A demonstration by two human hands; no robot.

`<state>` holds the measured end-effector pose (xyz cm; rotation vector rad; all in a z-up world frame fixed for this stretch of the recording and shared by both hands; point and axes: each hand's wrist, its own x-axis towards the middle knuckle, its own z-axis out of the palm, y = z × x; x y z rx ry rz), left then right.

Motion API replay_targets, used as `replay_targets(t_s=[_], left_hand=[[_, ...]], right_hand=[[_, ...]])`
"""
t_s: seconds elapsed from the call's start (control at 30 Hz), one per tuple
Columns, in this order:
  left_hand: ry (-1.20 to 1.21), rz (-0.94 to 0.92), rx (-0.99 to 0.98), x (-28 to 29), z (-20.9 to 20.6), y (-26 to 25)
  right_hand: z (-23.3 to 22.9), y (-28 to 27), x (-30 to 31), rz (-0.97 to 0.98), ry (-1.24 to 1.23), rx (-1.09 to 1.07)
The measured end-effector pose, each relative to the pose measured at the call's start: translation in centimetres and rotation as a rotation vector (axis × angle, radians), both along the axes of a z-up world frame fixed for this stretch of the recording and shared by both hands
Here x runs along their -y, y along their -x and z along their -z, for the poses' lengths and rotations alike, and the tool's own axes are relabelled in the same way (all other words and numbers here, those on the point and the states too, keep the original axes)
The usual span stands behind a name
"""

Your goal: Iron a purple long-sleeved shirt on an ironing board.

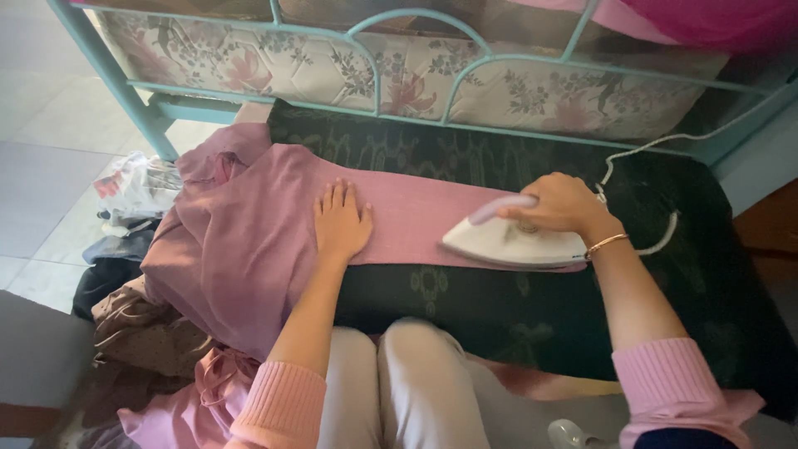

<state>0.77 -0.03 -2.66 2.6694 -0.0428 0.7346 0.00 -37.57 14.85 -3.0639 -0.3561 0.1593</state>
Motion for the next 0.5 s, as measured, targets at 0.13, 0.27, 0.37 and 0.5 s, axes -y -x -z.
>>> replay_targets(t_s=[0.13, 0.27, 0.37, 0.5], left_hand=[[0.001, -0.025, -0.047, 0.1, -0.5, 0.4], [0.016, -0.017, -0.064, 0.1, 0.0, 0.0], [0.007, -0.004, -0.066, -0.3, 0.4, -0.3], [-0.001, 0.031, -0.094, -1.7, 1.3, -1.7]], right_hand=[[0.5, -0.7, -1.0, 0.211, -0.010, 0.047], [-0.7, 0.0, -0.4, 0.071, -0.072, 0.109], [-0.2, 0.3, 0.4, -0.079, -0.041, 0.023], [-0.8, 0.7, -1.7, 0.099, 0.040, 0.009]])
